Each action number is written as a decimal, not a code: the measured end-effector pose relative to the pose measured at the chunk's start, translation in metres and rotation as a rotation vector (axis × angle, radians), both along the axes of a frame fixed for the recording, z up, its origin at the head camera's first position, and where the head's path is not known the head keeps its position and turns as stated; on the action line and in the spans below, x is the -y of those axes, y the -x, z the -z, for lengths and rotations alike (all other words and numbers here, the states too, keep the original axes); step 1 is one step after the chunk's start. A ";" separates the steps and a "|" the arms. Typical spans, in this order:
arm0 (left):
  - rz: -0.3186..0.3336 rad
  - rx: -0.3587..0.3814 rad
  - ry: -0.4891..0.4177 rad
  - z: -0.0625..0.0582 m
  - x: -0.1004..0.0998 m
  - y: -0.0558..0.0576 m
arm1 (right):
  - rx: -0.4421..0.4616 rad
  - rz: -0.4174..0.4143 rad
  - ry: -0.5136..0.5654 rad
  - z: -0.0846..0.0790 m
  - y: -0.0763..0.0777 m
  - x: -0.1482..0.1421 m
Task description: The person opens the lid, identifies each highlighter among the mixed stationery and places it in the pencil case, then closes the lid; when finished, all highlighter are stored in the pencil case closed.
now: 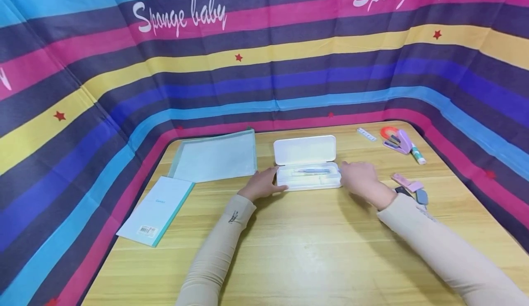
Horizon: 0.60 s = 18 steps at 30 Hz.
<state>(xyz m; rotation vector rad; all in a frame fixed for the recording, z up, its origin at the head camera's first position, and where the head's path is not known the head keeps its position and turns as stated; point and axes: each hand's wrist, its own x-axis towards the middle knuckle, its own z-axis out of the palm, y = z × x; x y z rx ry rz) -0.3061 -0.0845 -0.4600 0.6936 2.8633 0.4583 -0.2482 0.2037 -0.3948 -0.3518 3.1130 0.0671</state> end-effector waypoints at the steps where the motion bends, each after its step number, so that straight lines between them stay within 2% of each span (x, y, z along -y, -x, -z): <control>1: 0.001 -0.001 -0.001 0.000 0.000 0.000 | -0.020 -0.018 0.000 0.000 0.005 0.006; 7: -0.005 -0.007 0.027 0.003 0.000 0.000 | -0.142 -0.144 -0.008 0.006 0.028 0.033; 14: -0.009 -0.022 0.025 0.002 -0.001 -0.001 | -0.378 -0.344 0.013 0.021 0.052 0.058; 18: 0.002 -0.041 0.008 0.000 -0.001 -0.001 | -0.417 -0.389 0.029 0.030 0.061 0.070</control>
